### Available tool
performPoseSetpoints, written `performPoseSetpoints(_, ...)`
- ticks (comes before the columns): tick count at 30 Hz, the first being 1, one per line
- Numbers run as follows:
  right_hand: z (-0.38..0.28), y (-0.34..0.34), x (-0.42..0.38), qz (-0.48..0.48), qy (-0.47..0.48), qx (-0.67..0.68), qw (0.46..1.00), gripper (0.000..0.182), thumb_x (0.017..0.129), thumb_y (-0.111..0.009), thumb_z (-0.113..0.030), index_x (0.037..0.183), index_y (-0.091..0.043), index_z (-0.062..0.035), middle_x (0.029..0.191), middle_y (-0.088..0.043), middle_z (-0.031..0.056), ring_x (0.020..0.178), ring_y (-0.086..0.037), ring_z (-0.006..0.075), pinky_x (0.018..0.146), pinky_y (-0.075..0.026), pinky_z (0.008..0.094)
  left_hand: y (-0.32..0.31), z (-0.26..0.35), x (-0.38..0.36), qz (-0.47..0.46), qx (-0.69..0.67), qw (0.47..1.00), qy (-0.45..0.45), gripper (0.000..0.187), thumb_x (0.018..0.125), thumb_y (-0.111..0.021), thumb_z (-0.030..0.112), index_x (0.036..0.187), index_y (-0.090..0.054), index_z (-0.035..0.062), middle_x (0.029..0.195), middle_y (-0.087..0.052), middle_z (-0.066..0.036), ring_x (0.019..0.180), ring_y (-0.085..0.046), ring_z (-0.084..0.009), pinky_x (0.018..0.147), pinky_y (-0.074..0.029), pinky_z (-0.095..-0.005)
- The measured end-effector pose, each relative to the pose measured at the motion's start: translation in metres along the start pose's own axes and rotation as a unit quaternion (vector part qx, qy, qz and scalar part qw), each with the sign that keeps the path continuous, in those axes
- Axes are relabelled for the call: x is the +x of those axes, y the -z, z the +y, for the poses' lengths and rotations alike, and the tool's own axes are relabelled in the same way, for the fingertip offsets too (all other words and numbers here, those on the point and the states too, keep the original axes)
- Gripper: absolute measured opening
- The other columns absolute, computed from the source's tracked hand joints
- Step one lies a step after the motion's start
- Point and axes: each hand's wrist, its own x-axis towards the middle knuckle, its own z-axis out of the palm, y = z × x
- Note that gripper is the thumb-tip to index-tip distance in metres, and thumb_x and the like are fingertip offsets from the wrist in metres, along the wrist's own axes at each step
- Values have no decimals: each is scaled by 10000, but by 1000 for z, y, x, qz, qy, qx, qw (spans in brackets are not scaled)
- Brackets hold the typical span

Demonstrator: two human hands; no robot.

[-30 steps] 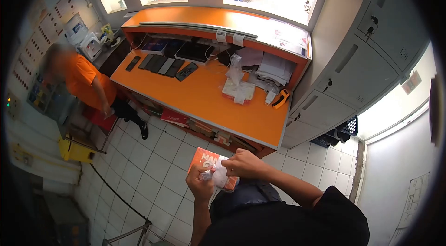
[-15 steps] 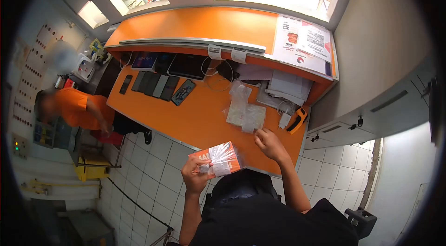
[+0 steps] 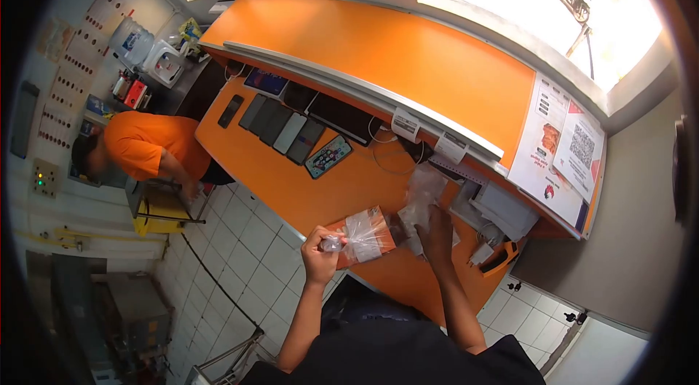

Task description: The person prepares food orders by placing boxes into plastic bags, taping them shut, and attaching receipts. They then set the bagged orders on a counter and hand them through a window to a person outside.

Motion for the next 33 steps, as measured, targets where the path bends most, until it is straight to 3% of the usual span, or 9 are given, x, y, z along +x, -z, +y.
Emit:
performPoseSetpoints(1,-2,1,3,3,-23,22,999,756,706,-886,-129,1328,-476,-6,1282,-547,222,1226,-494,433,1020,-406,537,3,-7,-1,-27,-83,993,77,294,760,-839,-15,1004,-677,15,929,-671,-92,866,-646,-191,828,-542,-331)
performPoseSetpoints(5,-33,21,-4,80,-53,-89,991,592,759,-849,-171,1237,-545,1,1183,-586,210,1151,-535,407,979,-415,514,10,-15,8,-178,219,955,-86,462,763,-878,383,1039,-693,61,1147,-619,-116,1170,-513,-323,991,-433,-467)
performPoseSetpoints(8,-11,-1,-20,27,-29,-183,982,490,801,-812,-203,1187,-589,-2,1143,-598,196,1107,-559,373,959,-420,491,8,-41,5,-183,322,910,-187,406,810,-827,394,1004,-686,67,1120,-622,-113,1124,-516,-325,955,-410,-469)
performPoseSetpoints(10,-12,5,-26,1,-18,-160,987,451,814,-790,-216,1172,-610,-9,1134,-600,190,1082,-571,356,940,-427,479,6,-36,7,-211,311,901,-217,276,792,-813,245,951,-666,73,1054,-636,-94,1061,-533,-307,929,-384,-451)
performPoseSetpoints(13,-33,34,-47,162,-36,8,986,303,746,-736,-89,1015,-612,-25,1001,-614,174,1021,-582,370,976,-449,523,8,-37,10,-238,284,907,-198,215,776,-772,126,944,-650,70,986,-645,-69,1027,-549,-307,941,-357,-440)
performPoseSetpoints(15,26,2,-78,197,2,134,971,279,742,-741,-68,983,-604,-34,982,-608,149,1016,-624,346,1077,-443,555,6,-39,10,-222,286,910,-203,206,784,-759,109,951,-647,64,993,-642,-75,1031,-547,-311,943,-356,-442)
performPoseSetpoints(16,-25,58,-66,251,103,35,962,276,740,-749,-61,974,-604,-40,984,-609,137,1021,-638,332,1113,-434,555,6,-41,10,-217,286,910,-205,202,788,-753,100,955,-645,60,997,-641,-79,1033,-546,-313,944,-356,-443)
performPoseSetpoints(25,-75,140,-98,460,284,-38,841,286,884,-688,-100,1052,-490,-218,1009,-484,36,958,-577,205,1082,-485,479,7,-54,4,-232,282,913,-183,270,954,-626,299,965,-594,30,1020,-579,-129,1044,-491,-348,949,-357,-491)
performPoseSetpoints(33,-82,166,-95,436,355,-79,823,240,907,-636,-138,1065,-479,-228,1043,-469,28,1043,-540,195,1051,-450,453,3,-48,9,-253,310,890,-220,363,974,-567,373,887,-563,20,968,-547,-150,975,-472,-361,884,-370,-485)
